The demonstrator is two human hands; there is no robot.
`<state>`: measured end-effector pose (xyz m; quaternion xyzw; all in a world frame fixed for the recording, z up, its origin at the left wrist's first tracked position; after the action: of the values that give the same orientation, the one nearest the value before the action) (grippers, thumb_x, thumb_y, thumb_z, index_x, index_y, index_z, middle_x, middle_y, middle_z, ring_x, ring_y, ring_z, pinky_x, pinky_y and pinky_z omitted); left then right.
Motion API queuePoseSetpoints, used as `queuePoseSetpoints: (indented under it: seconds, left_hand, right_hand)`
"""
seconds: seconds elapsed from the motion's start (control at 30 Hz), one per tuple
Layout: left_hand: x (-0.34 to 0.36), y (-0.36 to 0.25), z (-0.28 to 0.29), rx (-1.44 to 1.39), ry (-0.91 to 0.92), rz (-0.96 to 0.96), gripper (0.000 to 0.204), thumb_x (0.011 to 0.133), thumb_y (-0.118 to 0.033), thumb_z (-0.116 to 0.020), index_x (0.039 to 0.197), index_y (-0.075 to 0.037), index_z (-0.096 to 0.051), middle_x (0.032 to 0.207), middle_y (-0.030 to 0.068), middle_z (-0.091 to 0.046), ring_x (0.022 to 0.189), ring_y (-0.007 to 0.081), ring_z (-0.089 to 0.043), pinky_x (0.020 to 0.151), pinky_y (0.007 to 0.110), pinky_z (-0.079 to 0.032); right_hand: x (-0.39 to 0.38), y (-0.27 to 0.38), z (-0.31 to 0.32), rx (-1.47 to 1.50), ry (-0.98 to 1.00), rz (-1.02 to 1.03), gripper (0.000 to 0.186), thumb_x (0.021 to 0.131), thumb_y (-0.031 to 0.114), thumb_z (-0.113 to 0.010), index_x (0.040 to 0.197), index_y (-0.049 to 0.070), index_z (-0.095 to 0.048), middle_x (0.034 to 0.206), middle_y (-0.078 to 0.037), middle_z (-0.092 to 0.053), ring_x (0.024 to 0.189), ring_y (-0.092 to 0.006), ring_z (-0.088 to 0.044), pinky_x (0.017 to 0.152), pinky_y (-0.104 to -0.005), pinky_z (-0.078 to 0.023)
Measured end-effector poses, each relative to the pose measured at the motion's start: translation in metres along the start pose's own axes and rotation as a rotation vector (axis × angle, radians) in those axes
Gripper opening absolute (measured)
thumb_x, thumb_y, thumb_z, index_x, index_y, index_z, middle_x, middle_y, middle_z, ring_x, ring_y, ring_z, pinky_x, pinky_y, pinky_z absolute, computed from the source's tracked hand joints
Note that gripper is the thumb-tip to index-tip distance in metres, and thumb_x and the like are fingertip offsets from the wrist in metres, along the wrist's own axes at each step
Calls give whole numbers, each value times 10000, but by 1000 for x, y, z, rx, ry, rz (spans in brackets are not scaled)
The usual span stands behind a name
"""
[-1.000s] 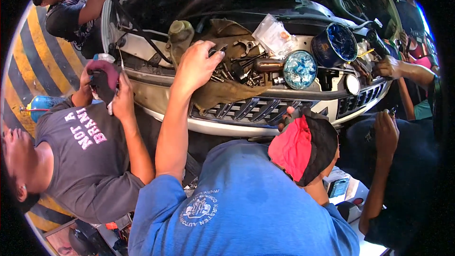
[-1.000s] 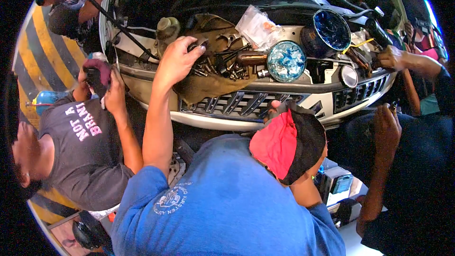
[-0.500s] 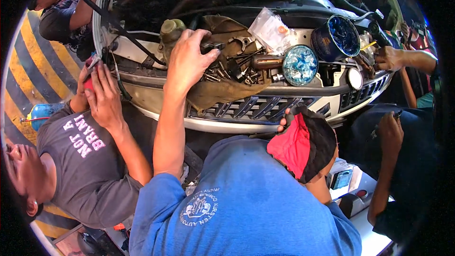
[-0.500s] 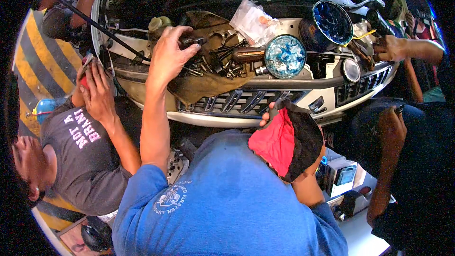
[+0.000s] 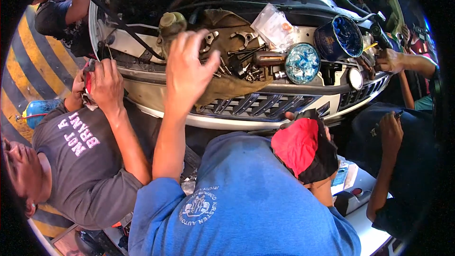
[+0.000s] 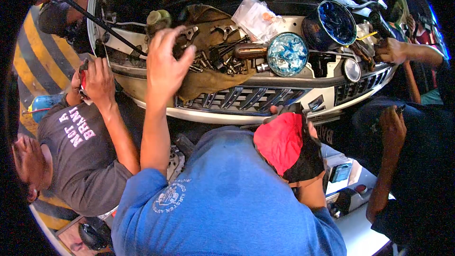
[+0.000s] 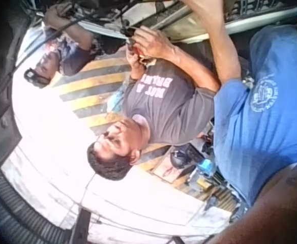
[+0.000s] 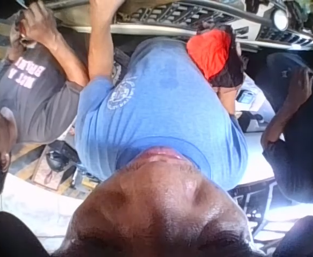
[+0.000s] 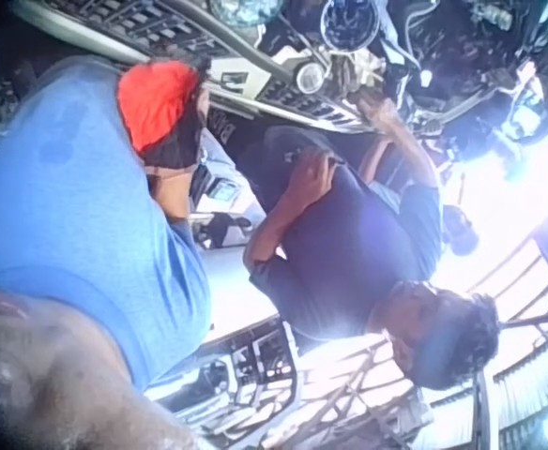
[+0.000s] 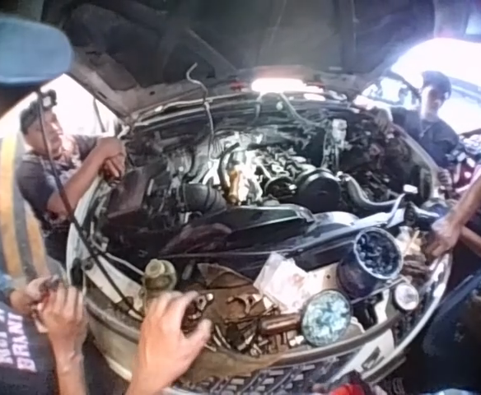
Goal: Cleaning and inspecting engine valves and components during a vehicle repair.
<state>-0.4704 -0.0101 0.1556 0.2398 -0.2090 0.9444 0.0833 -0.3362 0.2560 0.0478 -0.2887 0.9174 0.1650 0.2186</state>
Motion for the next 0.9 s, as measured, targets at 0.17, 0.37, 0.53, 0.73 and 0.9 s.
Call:
queuePoseSetpoints:
  seconds: [0.17, 0.37, 0.53, 0.73, 0.9]
  left_hand:
    - [-32, -16, -27, -246, 220, 168, 425, 691, -218, -753, 1036, -14, -611, 949, 145, -586, 888, 304, -594, 791, 366, -477]
    - [-35, -29, -40, -189, 165, 70, 410, 689, -207, -746, 1038, -39, -614, 990, 118, -566, 929, 298, -575, 795, 373, -478]
    - [-34, -32, -43, -224, 186, 1, 279, 738, -151, -704, 990, -46, -646, 959, 112, -579, 886, 287, -595, 760, 371, -492]
    - [-33, -34, -36, -232, 76, -90, 199, 774, -87, -680, 959, -18, -656, 890, 117, -621, 798, 275, -627, 698, 342, -509]
    - [-30, -29, -30, -272, 1, -110, 199, 794, -83, -661, 976, -8, -634, 885, 117, -620, 788, 274, -624, 678, 349, -510]
  right_hand:
    - [-8, 1, -8, -41, -35, 58, 676, 780, 192, -615, 1348, -67, -356, 1212, -176, -555, 1057, -292, -592, 968, -402, -459]
    - [7, 0, -15, 19, -47, 44, 622, 802, 156, -581, 1366, -2, -371, 1138, -126, -595, 975, -246, -621, 860, -369, -512]
    - [14, 0, -24, -4, 2, 41, 627, 802, 164, -586, 1365, -8, -370, 1146, -127, -592, 981, -242, -618, 886, -371, -502]
    - [24, 0, -27, 22, 36, 22, 637, 792, 164, -598, 1353, -36, -372, 1180, -136, -569, 1052, -237, -584, 951, -353, -459]
    - [35, -1, -36, -84, 85, -5, 634, 803, 190, -611, 1351, -31, -380, 1187, -131, -561, 1066, -224, -576, 956, -337, -448]
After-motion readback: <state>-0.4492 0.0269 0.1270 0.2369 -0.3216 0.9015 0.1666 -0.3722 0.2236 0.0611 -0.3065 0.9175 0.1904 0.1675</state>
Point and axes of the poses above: each hand's wrist, its own x-axis towards the middle knuckle, its own z-axis out of the back of the hand, y = z × x, the point moved 8 cm from there along x, towards the middle knuckle
